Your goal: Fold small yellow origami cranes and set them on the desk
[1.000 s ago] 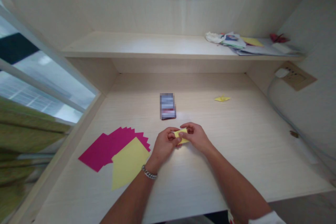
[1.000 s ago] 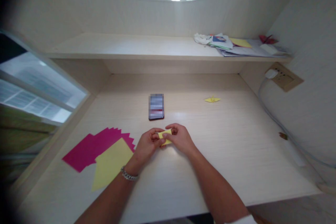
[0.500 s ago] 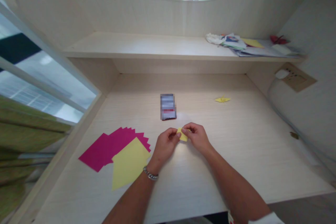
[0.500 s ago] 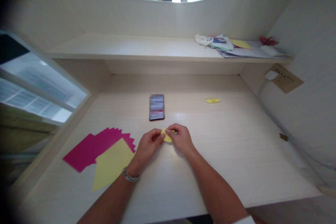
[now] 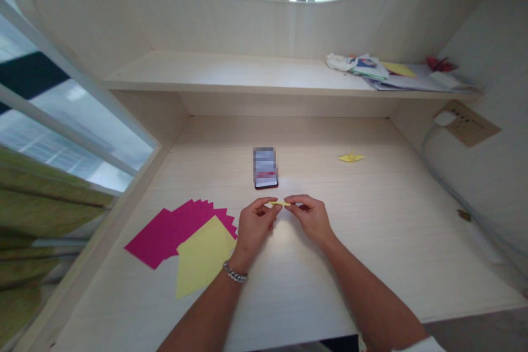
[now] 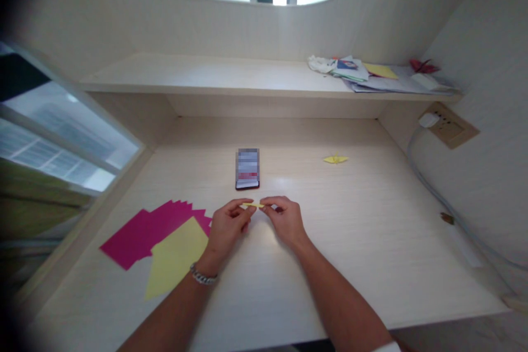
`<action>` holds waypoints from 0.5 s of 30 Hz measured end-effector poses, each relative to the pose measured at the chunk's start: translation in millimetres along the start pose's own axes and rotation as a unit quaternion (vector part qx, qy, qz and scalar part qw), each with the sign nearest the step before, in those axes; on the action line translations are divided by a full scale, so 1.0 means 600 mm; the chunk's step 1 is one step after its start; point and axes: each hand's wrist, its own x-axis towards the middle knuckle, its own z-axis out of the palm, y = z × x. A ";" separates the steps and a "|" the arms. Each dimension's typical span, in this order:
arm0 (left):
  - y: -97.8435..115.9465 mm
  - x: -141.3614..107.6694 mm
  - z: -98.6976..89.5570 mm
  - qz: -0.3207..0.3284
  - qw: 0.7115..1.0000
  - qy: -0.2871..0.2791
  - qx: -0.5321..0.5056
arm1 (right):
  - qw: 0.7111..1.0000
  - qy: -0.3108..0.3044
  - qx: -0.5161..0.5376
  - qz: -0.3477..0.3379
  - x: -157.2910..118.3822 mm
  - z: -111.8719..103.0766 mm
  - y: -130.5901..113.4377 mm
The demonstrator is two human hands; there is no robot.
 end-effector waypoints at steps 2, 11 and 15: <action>-0.002 -0.001 0.002 -0.031 0.997 -0.027 -0.067 | 1.000 0.002 0.019 0.005 -0.001 0.003 0.001; -0.007 0.001 0.004 -0.031 0.989 -0.019 -0.142 | 0.998 -0.011 0.048 0.028 -0.002 0.006 0.003; -0.006 0.001 0.004 -0.020 0.992 -0.018 -0.126 | 0.998 -0.014 0.049 0.031 -0.001 0.006 0.003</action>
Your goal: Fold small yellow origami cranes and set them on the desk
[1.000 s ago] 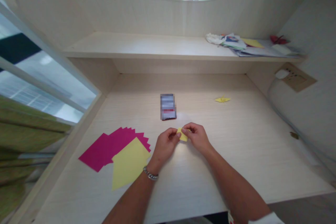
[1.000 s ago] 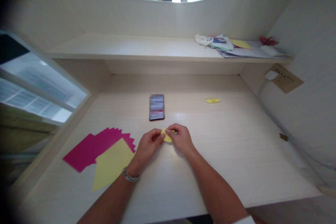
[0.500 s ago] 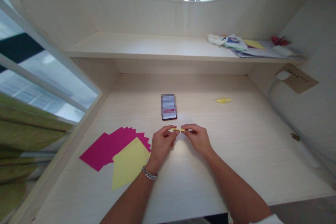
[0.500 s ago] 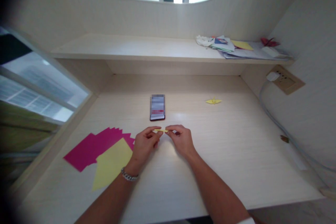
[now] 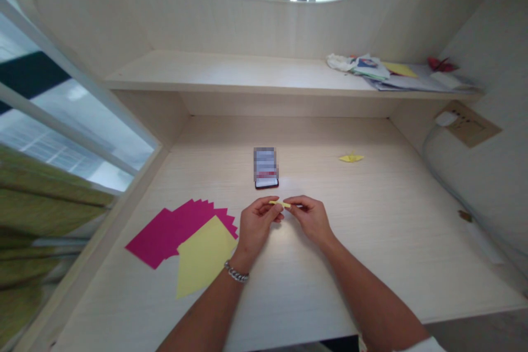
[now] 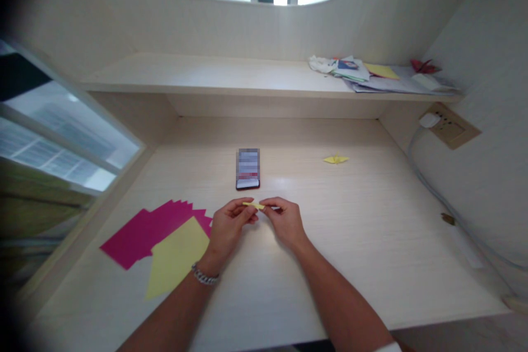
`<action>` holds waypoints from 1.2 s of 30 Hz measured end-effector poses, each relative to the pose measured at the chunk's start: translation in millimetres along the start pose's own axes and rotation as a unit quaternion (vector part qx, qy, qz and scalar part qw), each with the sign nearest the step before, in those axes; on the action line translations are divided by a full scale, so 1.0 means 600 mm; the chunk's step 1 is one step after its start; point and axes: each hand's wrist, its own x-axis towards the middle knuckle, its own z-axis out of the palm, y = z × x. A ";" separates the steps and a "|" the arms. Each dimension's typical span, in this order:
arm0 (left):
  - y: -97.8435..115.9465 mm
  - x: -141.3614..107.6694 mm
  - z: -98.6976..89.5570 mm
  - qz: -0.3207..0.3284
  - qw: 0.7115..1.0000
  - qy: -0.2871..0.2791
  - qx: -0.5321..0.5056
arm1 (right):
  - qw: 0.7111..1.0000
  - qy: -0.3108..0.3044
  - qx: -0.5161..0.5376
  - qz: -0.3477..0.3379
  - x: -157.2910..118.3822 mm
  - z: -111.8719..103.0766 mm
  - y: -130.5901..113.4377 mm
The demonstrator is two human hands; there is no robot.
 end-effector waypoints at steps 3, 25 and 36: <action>0.000 0.000 0.000 0.007 1.000 0.004 0.011 | 1.000 -0.006 -0.005 -0.001 0.000 -0.001 -0.003; 0.011 0.000 -0.010 0.043 0.997 -0.029 0.059 | 0.997 0.000 0.073 0.006 0.000 -0.001 -0.002; 0.016 0.000 -0.008 0.048 0.997 -0.025 0.058 | 0.997 -0.013 0.076 -0.002 0.000 0.000 0.001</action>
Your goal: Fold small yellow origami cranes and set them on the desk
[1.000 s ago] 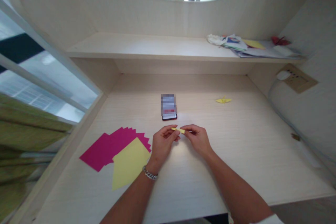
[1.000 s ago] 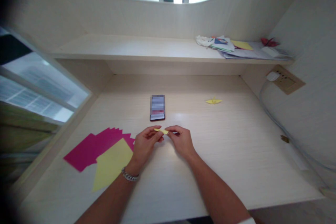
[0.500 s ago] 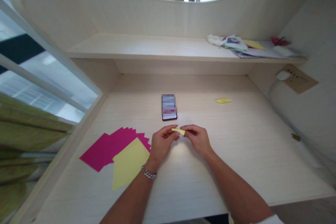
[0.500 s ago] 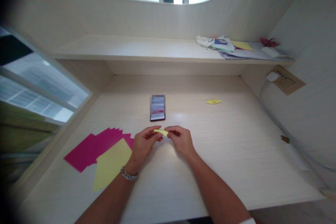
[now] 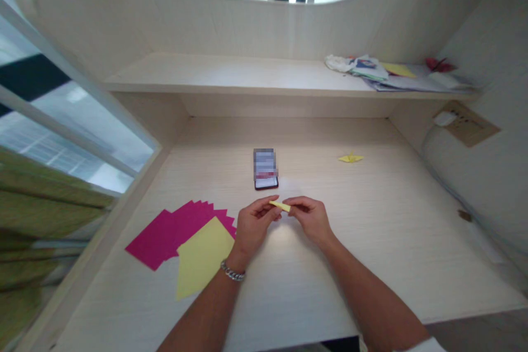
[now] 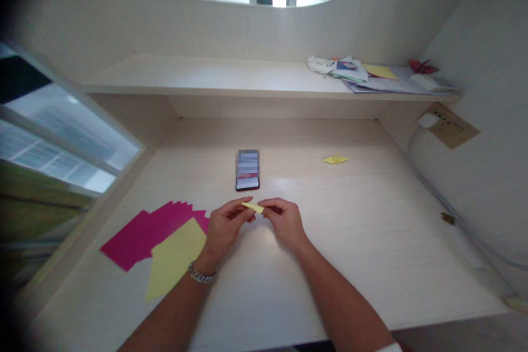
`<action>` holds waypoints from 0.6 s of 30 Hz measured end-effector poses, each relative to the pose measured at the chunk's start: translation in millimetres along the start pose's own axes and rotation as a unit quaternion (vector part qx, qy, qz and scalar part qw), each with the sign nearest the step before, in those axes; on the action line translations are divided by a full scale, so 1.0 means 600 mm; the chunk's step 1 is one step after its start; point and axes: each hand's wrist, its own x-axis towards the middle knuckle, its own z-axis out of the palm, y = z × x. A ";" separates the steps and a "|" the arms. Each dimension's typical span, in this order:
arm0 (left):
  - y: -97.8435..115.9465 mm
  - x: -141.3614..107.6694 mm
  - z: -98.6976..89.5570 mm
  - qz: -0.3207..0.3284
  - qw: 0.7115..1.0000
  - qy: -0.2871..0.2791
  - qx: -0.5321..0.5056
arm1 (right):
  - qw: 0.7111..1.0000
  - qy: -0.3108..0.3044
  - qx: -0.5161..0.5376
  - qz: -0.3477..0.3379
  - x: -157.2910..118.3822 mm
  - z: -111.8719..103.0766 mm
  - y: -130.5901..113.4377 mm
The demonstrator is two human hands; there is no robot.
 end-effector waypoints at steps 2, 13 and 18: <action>0.001 0.000 0.000 -0.001 1.000 0.000 0.004 | 1.000 0.001 -0.004 -0.003 0.001 -0.001 0.002; -0.010 0.001 -0.007 -0.013 0.998 -0.029 -0.056 | 0.977 -0.009 -0.134 -0.166 -0.003 -0.009 -0.004; -0.014 -0.001 -0.004 0.012 1.000 -0.001 -0.006 | 0.962 -0.015 -0.185 -0.202 -0.003 -0.015 -0.003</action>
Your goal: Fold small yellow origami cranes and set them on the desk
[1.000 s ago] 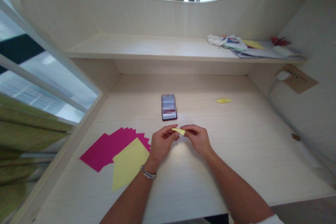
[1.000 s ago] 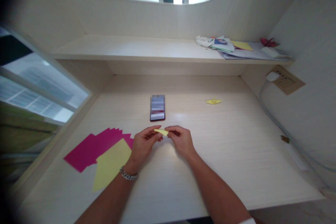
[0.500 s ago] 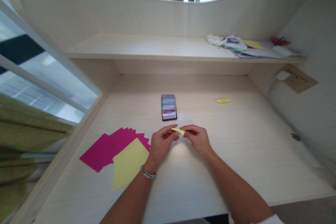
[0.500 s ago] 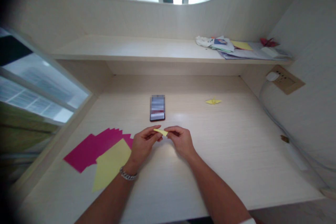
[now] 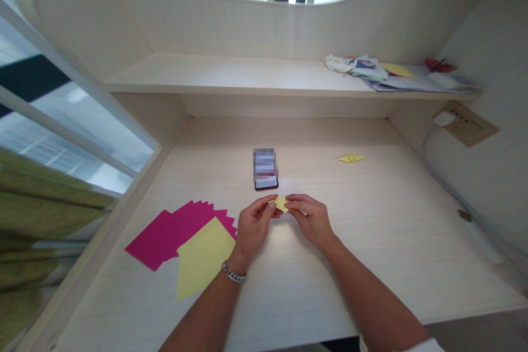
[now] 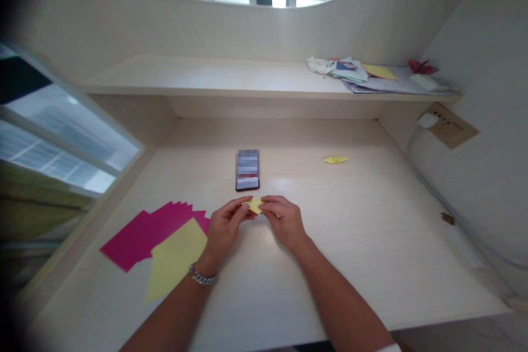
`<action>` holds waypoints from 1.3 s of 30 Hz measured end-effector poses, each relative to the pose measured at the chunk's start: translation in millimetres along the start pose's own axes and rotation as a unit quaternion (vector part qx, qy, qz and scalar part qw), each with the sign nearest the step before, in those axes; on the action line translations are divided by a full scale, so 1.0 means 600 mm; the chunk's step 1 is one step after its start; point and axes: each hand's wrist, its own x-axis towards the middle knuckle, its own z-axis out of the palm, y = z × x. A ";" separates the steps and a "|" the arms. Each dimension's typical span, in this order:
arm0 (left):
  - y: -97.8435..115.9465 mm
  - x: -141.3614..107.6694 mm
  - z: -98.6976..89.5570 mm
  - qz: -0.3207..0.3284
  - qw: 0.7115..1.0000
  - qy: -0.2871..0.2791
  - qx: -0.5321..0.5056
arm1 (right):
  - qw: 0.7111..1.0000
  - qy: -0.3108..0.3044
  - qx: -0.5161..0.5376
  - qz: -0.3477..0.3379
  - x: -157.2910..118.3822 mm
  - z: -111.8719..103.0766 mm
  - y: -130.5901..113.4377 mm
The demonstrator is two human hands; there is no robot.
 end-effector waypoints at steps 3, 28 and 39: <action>-0.002 0.001 0.001 -0.002 1.000 0.015 0.005 | 0.999 -0.002 0.038 0.015 0.003 -0.002 -0.003; -0.012 0.000 0.011 -0.023 0.999 0.035 -0.033 | 0.940 0.020 0.229 0.251 0.009 0.007 0.002; -0.005 -0.002 0.007 0.035 0.999 -0.012 0.018 | 0.956 -0.053 0.198 0.211 0.007 -0.003 0.007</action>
